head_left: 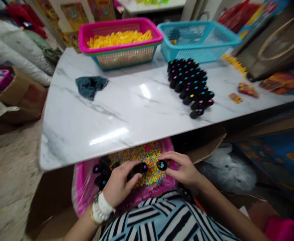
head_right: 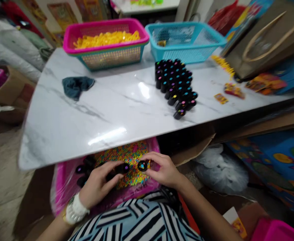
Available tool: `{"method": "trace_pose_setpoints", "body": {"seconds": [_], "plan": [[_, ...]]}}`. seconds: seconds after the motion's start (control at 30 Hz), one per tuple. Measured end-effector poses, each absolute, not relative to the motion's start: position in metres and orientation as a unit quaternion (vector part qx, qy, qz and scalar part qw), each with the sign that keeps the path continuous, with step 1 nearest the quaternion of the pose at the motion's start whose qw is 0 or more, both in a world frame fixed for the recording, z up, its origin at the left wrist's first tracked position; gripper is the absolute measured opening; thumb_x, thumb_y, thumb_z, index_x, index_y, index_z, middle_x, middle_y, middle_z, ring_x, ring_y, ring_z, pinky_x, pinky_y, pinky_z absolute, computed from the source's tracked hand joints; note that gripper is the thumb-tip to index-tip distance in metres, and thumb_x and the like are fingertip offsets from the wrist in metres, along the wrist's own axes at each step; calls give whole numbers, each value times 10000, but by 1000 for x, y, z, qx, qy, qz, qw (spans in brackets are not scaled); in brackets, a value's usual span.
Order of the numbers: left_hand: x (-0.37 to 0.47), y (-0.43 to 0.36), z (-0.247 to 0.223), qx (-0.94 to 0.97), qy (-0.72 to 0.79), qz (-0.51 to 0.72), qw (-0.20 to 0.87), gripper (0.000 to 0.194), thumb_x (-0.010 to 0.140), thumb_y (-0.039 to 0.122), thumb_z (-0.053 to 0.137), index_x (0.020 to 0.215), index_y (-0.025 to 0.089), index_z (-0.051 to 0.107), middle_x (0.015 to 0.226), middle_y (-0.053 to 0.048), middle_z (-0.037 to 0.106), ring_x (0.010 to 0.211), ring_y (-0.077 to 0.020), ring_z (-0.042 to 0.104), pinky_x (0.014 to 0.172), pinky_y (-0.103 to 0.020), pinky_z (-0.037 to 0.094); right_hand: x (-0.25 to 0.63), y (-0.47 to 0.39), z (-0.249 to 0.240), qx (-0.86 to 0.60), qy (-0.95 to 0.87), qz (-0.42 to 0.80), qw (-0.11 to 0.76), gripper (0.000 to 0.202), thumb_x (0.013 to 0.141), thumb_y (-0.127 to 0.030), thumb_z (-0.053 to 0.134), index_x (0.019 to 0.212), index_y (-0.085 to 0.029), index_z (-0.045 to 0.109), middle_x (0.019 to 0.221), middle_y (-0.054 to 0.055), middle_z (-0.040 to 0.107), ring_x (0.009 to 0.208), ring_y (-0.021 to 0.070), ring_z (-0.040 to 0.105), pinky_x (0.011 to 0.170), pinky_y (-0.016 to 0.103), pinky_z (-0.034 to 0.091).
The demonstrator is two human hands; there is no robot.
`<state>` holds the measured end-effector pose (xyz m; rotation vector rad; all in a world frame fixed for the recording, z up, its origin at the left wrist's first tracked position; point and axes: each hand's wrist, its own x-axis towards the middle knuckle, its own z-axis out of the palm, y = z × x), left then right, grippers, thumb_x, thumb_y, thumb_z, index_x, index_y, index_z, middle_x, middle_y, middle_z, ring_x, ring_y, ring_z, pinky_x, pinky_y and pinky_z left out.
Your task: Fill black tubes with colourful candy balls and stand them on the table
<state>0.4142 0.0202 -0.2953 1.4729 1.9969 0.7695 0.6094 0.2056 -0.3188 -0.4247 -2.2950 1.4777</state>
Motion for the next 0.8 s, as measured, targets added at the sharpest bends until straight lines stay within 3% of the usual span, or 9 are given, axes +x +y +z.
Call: {"method": "trace_pose_setpoints", "body": {"seconds": [0.17, 0.3, 0.4, 0.6, 0.7, 0.8], "plan": [[408, 24, -303, 578, 731, 285, 225, 275, 898, 297, 548, 1168, 292, 599, 1102, -29, 690, 983, -177, 678, 833, -304, 577, 647, 283, -290, -343, -778, 260, 458, 277, 762, -215, 730, 1034, -222, 675, 992, 57, 644, 918, 198, 618, 833, 357, 516], [404, 28, -308, 610, 709, 292, 200, 271, 883, 295, 561, 1150, 307, 610, 1070, -10, 711, 935, -171, 700, 807, -272, 588, 664, 328, -272, -402, -752, 111, 510, 239, 760, -259, 729, 990, -206, 693, 938, 50, 641, 846, 193, 618, 775, 355, 529], [407, 30, -309, 603, 714, 283, 217, 268, 888, 292, 548, 1150, 291, 605, 1079, -23, 708, 958, -177, 692, 830, -287, 581, 659, 316, -269, -380, -786, 151, 463, 286, 766, -253, 721, 1044, -215, 668, 1004, 51, 660, 888, 193, 634, 820, 354, 529], [417, 30, -306, 537, 769, 183, 297, 251, 852, 213, 564, 1096, 187, 618, 1056, -93, 678, 982, -232, 655, 896, -394, 533, 624, 244, -304, -195, -879, 371, 226, 303, 857, -191, 602, 1159, -215, 618, 1068, 50, 674, 919, 160, 642, 844, 304, 532], [416, 31, -307, 519, 782, 149, 312, 266, 838, 213, 590, 1099, 175, 621, 1052, -104, 664, 998, -241, 639, 916, -395, 512, 606, 217, -330, -61, -930, 340, 125, 277, 900, -142, 527, 1160, -191, 610, 1078, 65, 673, 993, 174, 612, 880, 316, 517], [415, 30, -307, 509, 788, 144, 316, 276, 839, 222, 600, 1110, 171, 620, 1054, -102, 662, 1003, -239, 633, 924, -386, 503, 592, 201, -344, 18, -977, 209, 38, 234, 917, -158, 520, 1124, -165, 629, 1041, 103, 670, 937, 215, 591, 810, 356, 515]]}}
